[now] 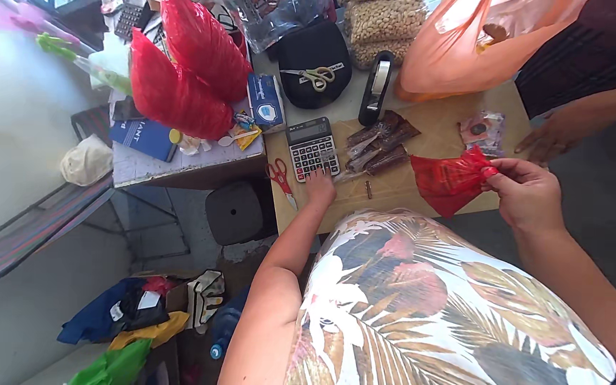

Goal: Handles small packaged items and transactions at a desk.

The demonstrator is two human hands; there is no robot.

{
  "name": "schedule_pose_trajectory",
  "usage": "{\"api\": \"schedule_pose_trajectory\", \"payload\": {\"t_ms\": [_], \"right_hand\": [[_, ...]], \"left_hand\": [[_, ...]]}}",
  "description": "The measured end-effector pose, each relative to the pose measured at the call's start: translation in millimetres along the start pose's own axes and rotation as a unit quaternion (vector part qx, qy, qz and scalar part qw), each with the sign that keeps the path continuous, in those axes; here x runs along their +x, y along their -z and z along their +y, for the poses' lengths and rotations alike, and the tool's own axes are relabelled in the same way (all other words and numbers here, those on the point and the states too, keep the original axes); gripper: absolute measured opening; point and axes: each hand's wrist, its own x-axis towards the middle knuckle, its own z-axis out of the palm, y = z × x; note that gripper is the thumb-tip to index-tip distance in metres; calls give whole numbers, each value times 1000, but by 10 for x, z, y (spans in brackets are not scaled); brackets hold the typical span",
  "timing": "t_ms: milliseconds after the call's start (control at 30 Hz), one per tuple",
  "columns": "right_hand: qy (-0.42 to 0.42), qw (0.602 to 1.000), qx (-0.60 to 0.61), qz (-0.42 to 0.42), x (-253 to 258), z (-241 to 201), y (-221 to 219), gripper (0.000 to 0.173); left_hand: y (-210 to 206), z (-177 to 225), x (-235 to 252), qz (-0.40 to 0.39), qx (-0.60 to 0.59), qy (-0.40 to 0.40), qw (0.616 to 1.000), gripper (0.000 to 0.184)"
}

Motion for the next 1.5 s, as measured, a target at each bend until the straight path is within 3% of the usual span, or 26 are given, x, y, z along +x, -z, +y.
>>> {"api": "schedule_pose_trajectory", "payload": {"t_ms": [433,567,667,967,1167,1300,1500], "right_hand": [[7,1000,-1,-7,68,32,13,18],[14,1000,-3,-18,77,13,-6,17],[11,1000,-1,-19,72,2,-23,17],[9,1000,-3,-16,79,20,-18,18],[3,1000,-5,-7,79,8,-25,19],[8,1000,-2,-7,68,4,-34,18],[9,1000,8,2,7,-19,-19,18]], "left_hand": [[-51,-10,-18,-14,-6,3,1000,54],[10,-118,-40,42,-75,-6,996,49],[69,-271,-9,77,-105,31,991,46],[110,-618,38,135,-99,115,979,43],[84,-560,176,109,-75,69,989,53],[172,-470,354,70,-46,82,993,60],[248,-439,392,53,-39,72,995,57]]}}
